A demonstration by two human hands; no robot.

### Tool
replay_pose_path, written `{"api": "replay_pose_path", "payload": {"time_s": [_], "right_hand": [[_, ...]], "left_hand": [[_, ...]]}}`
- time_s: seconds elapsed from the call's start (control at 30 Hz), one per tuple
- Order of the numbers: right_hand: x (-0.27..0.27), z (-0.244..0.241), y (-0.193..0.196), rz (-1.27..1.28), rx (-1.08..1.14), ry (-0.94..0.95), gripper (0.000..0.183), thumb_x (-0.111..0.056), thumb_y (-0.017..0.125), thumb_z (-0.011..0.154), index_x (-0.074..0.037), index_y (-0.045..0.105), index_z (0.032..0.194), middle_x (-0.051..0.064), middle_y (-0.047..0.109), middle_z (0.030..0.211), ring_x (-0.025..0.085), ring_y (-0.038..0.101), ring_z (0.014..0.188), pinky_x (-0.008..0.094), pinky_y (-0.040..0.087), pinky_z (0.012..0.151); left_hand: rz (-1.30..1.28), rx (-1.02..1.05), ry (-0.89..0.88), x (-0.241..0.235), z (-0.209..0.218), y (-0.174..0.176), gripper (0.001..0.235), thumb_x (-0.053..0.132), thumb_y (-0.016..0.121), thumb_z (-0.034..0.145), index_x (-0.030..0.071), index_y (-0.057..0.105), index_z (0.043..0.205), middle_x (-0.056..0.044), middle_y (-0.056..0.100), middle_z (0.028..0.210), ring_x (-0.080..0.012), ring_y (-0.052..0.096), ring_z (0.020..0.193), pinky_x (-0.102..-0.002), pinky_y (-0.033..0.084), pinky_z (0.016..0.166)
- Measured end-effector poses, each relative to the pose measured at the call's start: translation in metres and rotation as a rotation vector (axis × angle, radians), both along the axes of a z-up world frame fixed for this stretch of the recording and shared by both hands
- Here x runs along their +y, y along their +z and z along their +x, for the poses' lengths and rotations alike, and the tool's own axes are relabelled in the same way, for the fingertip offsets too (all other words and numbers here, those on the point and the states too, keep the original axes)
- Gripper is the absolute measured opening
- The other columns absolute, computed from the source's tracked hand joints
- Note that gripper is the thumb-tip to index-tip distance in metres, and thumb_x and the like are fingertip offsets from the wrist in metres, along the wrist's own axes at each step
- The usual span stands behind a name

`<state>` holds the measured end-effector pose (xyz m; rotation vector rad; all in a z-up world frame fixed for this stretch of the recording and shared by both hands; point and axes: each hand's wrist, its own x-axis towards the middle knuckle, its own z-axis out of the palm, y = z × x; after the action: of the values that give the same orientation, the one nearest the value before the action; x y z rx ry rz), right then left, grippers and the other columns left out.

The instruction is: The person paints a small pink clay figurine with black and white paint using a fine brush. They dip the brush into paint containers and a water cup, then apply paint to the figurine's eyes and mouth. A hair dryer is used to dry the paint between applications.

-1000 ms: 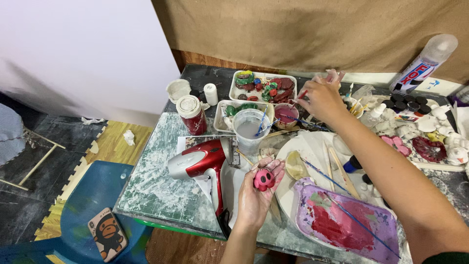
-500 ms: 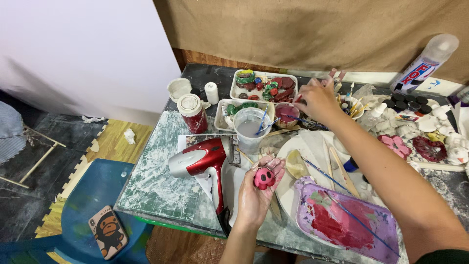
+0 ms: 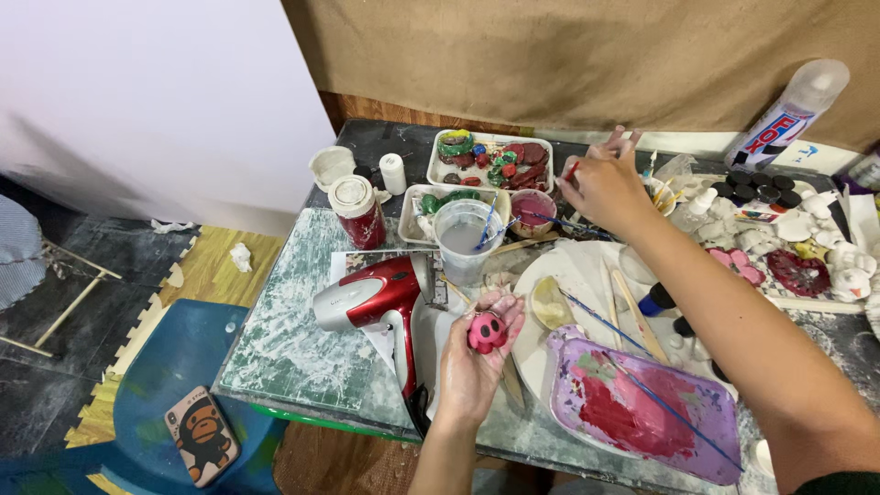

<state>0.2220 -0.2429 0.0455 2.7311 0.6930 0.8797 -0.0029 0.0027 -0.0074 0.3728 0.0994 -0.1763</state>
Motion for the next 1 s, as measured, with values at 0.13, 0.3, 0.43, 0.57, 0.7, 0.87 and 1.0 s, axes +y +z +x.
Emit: {"api": "replay_pose_path", "payload": {"time_s": [0.13, 0.3, 0.43, 0.57, 0.7, 0.87, 1.0], "right_hand": [[-0.006, -0.013, 0.006, 0.058, 0.031, 0.074, 0.017, -0.034, 0.07, 0.09, -0.018, 0.072, 0.093, 0.017, 0.067, 0.095, 0.04, 0.059, 0.112, 0.064, 0.032, 0.102], [-0.025, -0.054, 0.039, 0.514, 0.201, 0.156, 0.019, -0.023, 0.062, 0.105, -0.006, 0.069, 0.109, 0.018, 0.068, 0.105, 0.035, 0.061, 0.104, 0.059, 0.037, 0.099], [-0.047, -0.125, 0.07, 0.708, 0.326, 0.177, 0.016, -0.018, 0.055, 0.11, -0.007, 0.064, 0.104, 0.014, 0.064, 0.095, 0.03, 0.063, 0.095, 0.045, 0.048, 0.09], [-0.05, -0.189, 0.062, 0.68, 0.414, 0.245, 0.011, -0.014, 0.055, 0.103, -0.004, 0.059, 0.101, 0.013, 0.061, 0.093, 0.031, 0.061, 0.093, 0.043, 0.048, 0.086], [-0.04, -0.212, 0.043, 0.525, 0.412, 0.287, 0.01, -0.011, 0.059, 0.095, -0.003, 0.062, 0.101, 0.016, 0.061, 0.098, 0.038, 0.057, 0.1, 0.048, 0.044, 0.089], [-0.027, -0.208, 0.024, 0.439, 0.394, 0.369, 0.01, -0.011, 0.061, 0.094, -0.005, 0.063, 0.101, 0.014, 0.063, 0.099, 0.035, 0.057, 0.101, 0.048, 0.039, 0.092], [-0.031, -0.208, 0.025, 0.546, 0.421, 0.359, 0.008, -0.01, 0.058, 0.097, -0.005, 0.062, 0.102, 0.012, 0.062, 0.097, 0.03, 0.059, 0.1, 0.045, 0.039, 0.095]], "left_hand": [[-0.053, -0.02, 0.029, 0.008, -0.001, -0.006, 0.044, 0.023, 0.034, 0.104, -0.008, 0.052, 0.129, -0.025, 0.06, 0.134, -0.037, 0.058, 0.131, -0.046, 0.049, 0.113], [-0.021, 0.032, 0.059, 0.019, -0.004, -0.006, 0.042, 0.023, 0.034, 0.105, -0.006, 0.052, 0.128, -0.025, 0.06, 0.136, -0.0369, 0.057, 0.129, -0.046, 0.05, 0.107], [-0.053, 0.012, 0.08, 0.02, -0.012, -0.003, 0.041, 0.02, 0.033, 0.105, -0.007, 0.052, 0.128, -0.026, 0.058, 0.137, -0.0364, 0.057, 0.132, -0.046, 0.051, 0.109], [-0.077, -0.015, 0.084, 0.017, -0.018, -0.004, 0.038, 0.019, 0.035, 0.105, -0.007, 0.052, 0.128, -0.027, 0.057, 0.138, -0.0386, 0.056, 0.132, -0.047, 0.051, 0.109], [-0.076, 0.009, 0.09, 0.01, -0.025, -0.003, 0.04, 0.02, 0.035, 0.104, -0.008, 0.051, 0.129, -0.028, 0.058, 0.138, -0.0391, 0.056, 0.132, -0.047, 0.05, 0.109], [-0.067, 0.01, 0.087, 0.005, -0.035, 0.0, 0.041, 0.019, 0.036, 0.105, -0.009, 0.052, 0.13, -0.028, 0.057, 0.137, -0.0395, 0.056, 0.132, -0.047, 0.05, 0.11], [-0.016, 0.038, 0.097, 0.005, -0.037, 0.005, 0.043, 0.021, 0.035, 0.104, -0.008, 0.053, 0.129, -0.028, 0.058, 0.136, -0.0389, 0.057, 0.13, -0.047, 0.05, 0.109]]}}
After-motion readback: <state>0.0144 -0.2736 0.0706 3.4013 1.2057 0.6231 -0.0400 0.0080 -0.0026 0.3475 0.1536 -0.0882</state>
